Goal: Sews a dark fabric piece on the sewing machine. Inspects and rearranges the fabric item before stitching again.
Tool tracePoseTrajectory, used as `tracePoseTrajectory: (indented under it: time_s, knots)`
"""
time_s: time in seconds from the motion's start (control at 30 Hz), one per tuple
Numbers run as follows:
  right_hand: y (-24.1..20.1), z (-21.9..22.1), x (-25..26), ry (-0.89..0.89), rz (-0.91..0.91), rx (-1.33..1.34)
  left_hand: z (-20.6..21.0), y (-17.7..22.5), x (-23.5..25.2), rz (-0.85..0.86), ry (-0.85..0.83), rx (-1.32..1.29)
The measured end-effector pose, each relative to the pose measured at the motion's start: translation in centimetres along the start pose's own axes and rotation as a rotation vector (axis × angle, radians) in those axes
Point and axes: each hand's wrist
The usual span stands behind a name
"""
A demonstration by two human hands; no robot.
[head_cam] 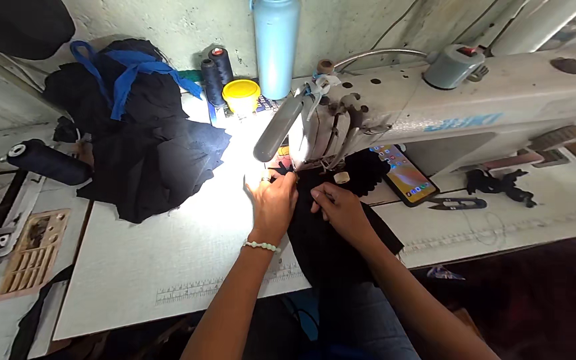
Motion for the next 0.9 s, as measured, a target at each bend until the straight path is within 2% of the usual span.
tracePoseTrajectory:
  time_s: [0.07,0.17,0.33,0.47,0.57,0.73,0.9]
  knots:
    - [0.4,0.1,-0.1,0.016,0.042,0.055,-0.4,-0.1,0.0,-0.004,-0.042,-0.020]
    - [-0.1,-0.1,0.8,-0.060,0.123,0.127,-0.8,0.9,0.1,0.021,-0.086,0.029]
    - [-0.5,-0.4,1.2,-0.099,0.100,0.136,0.3,1.9,0.2,0.042,0.012,0.079]
    - [-0.1,-0.7,1.0,-0.067,0.007,0.118,0.2,1.3,0.1,0.048,0.018,0.065]
    - [-0.5,-0.7,0.7,-0.099,-0.031,-0.036,-0.3,0.7,0.3,0.064,-0.035,0.034]
    - [1.1,1.4,-1.1,0.143,-0.347,-0.231,-1.4,-0.4,0.5,0.107,-0.153,-0.074]
    - [1.3,2.1,-3.1,0.176,-0.444,-0.329,-2.6,-1.6,-0.1,0.141,-0.237,-0.128]
Point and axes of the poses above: each hand's wrist, its own x-axis towards the middle knuckle, its own z-axis out of the palm, y = z × x, and after that the axes turned 8 degrees about y, right-handed
